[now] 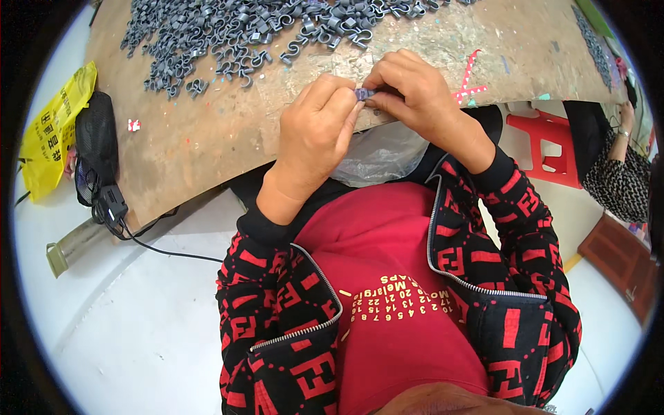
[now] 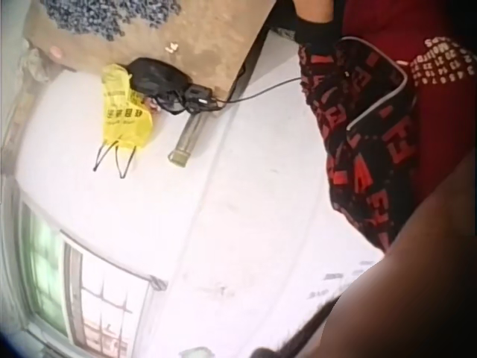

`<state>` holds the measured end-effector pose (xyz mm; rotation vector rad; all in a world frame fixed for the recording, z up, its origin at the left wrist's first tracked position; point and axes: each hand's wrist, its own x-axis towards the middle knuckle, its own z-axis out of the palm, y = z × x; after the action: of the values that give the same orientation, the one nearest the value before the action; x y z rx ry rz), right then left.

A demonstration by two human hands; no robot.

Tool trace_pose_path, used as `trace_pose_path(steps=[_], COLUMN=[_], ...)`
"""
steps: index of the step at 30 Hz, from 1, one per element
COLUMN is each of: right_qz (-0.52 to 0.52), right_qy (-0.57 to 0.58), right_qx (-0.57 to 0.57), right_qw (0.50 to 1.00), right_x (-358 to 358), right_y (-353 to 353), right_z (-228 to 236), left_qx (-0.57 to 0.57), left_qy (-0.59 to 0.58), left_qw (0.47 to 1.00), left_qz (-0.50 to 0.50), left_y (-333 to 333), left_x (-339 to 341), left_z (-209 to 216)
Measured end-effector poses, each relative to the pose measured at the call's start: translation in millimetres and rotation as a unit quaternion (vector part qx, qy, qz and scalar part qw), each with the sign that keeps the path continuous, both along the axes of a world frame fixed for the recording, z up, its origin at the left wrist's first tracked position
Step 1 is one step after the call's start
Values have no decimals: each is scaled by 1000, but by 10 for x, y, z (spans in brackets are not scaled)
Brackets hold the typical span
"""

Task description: The recorder is sorting small gray plastic pieces and putting them into small plastic bags.

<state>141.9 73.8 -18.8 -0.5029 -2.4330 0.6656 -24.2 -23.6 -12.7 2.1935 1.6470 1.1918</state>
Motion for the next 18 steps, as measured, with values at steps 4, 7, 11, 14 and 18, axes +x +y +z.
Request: trace_pose_path(steps=[4,7,11,14,18], right_qz=[-27,-36,-42,-8,25], right_qy=[10,10,10,11,-25], right_qx=[-1,4,-57,-30,24], right_qw=[1000,999,997,999,999], right_x=[-1,9,19,26,25], right_y=[-45,-46,-54,-36,45], right_z=[-16,-26,71,84,116], left_qx=[-1,-3,-9,-7,-1], left_qy=[0,8,30,47,72], left_qw=[1000,1000,999,999,997], left_qz=[16,5,-14,-15,-17], left_y=[-14,3,11,4,6], left_x=[37,35,-2,13,37], left_z=[18,26,1,9,48])
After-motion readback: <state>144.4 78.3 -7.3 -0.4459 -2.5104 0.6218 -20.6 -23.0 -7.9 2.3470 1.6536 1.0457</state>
